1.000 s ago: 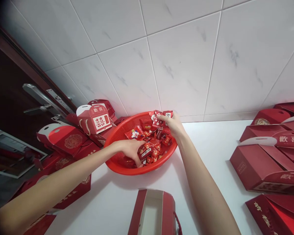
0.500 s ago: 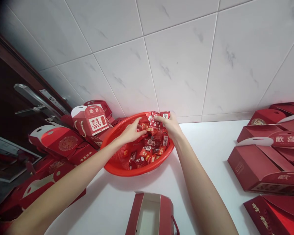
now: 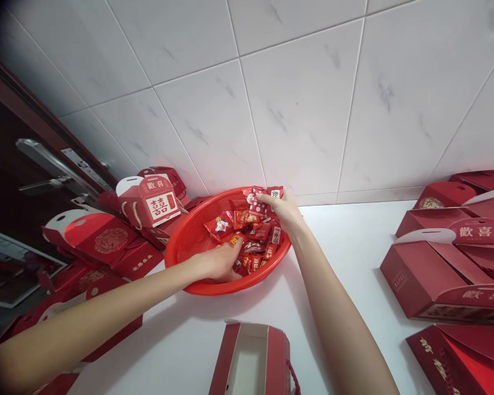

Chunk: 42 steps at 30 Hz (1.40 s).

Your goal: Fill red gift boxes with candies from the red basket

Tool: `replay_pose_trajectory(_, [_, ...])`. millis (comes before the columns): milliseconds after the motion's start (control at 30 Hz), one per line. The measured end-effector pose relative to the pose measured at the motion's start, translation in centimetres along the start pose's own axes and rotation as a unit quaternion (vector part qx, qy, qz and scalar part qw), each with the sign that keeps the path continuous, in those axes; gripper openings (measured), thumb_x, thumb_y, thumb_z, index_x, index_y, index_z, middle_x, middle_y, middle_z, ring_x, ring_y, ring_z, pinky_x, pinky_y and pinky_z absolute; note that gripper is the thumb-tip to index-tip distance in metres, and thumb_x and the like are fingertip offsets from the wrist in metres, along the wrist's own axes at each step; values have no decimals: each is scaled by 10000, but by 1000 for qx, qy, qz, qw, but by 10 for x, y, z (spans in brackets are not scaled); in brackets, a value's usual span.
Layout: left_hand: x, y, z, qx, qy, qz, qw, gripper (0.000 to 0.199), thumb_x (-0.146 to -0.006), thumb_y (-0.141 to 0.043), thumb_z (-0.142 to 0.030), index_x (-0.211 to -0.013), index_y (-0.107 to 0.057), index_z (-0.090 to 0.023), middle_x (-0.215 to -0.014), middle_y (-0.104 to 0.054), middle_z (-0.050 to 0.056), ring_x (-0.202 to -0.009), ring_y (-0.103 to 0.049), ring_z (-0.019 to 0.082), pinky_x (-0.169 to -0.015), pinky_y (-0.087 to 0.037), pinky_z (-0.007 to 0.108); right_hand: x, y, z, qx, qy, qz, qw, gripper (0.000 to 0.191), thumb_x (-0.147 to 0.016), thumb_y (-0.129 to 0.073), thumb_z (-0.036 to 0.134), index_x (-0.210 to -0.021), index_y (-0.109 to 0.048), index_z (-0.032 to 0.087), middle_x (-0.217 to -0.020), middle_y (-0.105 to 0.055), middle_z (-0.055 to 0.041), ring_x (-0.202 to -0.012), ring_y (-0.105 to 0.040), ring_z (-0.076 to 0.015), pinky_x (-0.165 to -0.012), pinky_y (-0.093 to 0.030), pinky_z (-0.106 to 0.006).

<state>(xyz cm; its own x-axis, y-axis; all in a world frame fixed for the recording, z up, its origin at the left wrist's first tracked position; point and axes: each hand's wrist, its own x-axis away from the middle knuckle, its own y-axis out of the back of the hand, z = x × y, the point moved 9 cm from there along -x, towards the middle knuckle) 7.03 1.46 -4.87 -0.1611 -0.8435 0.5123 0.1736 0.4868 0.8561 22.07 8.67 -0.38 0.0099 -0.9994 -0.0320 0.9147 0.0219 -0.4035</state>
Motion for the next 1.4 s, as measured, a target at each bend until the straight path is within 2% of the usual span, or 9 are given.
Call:
replay_pose_trajectory(200, [-26, 15, 6, 9, -49, -98, 994, 542, -759, -735, -238, -1258, -565, -108, -1131, -718, 190, -1022, -718, 345, -814, -565, 359, 2, -4, 1, -6, -2, 13, 1000, 229, -565, -854, 286, -678, -682, 186, -687, -725, -23, -646, -659, -176, -603, -539, -284])
replay_pose_trajectory(333, [-46, 28, 27, 169, -49, -142, 974, 162, -843, -573, -135, -958, -685, -158, -884, -758, 75, -829, -746, 246, -716, -582, 309, 2, -3, 1, -5, 2, 12, 1000, 225, -584, -862, 287, -682, -685, 189, -692, -722, -12, -641, -647, -161, -637, -534, -291])
replay_pose_trajectory(600, [-45, 72, 38, 351, -140, -305, 874, 301, -911, -540, -185, -1177, -681, -197, -1241, -732, 60, -1177, -665, 208, -1039, -503, 327, -1, -3, 0, -6, 17, 22, 1000, 208, -587, -846, 297, -682, -696, 189, -705, -723, -15, -659, -652, -164, -646, -524, -288])
replay_pose_trajectory(767, [-36, 75, 33, 308, -169, -302, 886, 236, -871, -601, -218, -1057, -736, -169, -1143, -753, 84, -1076, -695, 236, -1000, -517, 349, -1, -2, 0, -3, 12, 19, 1000, 207, -594, -851, 290, -678, -693, 187, -691, -717, -8, -652, -653, -163, -642, -524, -290])
replay_pose_trajectory(900, [-16, 50, -21, 155, -344, -179, 909, 448, -761, -770, -285, -1202, -714, -227, -1314, -662, 90, -1229, -604, 285, -1089, -449, 394, 0, -2, 0, -10, 12, 15, 1000, 221, -593, -863, 287, -689, -691, 188, -700, -723, -13, -669, -664, -175, -664, -543, -307])
replay_pose_trajectory(967, [-9, 32, -40, 48, -376, -143, 914, 639, -710, -802, -234, -1330, -650, -271, -1467, -542, 113, -1340, -507, 347, -1136, -397, 458, 1, -2, 0, -10, 10, 15, 1000, 233, -593, -866, 294, -706, -690, 191, -725, -733, -22, -692, -678, -188, -682, -552, -321])
replay_pose_trajectory(1033, [-10, 22, -49, -24, -364, -139, 920, 690, -727, -777, -199, -1389, -605, -288, -1498, -499, 135, -1353, -483, 389, -1125, -398, 504, 1, -2, 0, -5, 11, 10, 1000, 235, -590, -862, 292, -706, -683, 193, -723, -729, -18, -689, -675, -183, -684, -552, -316])
replay_pose_trajectory(1167, [-25, 25, -46, -83, -296, -174, 936, 447, -819, -664, -159, -1256, -689, -249, -1382, -583, 150, -1136, -636, 356, -993, -494, 465, 1, -3, 2, -12, 13, 11, 1000, 236, -567, -858, 277, -679, -667, 194, -683, -708, -3, -668, -655, -170, -651, -539, -293])
replay_pose_trajectory(1400, [-53, 70, 25, 130, -105, -294, 941, 273, -870, -561, -131, -1108, -674, -202, -998, -749, 55, -961, -701, 246, -900, -510, 332, -3, -1, 0, 6, 10, 9, 1000, 231, -572, -843, 303, -665, -664, 189, -678, -698, -3, -631, -637, -159, -602, -505, -281])
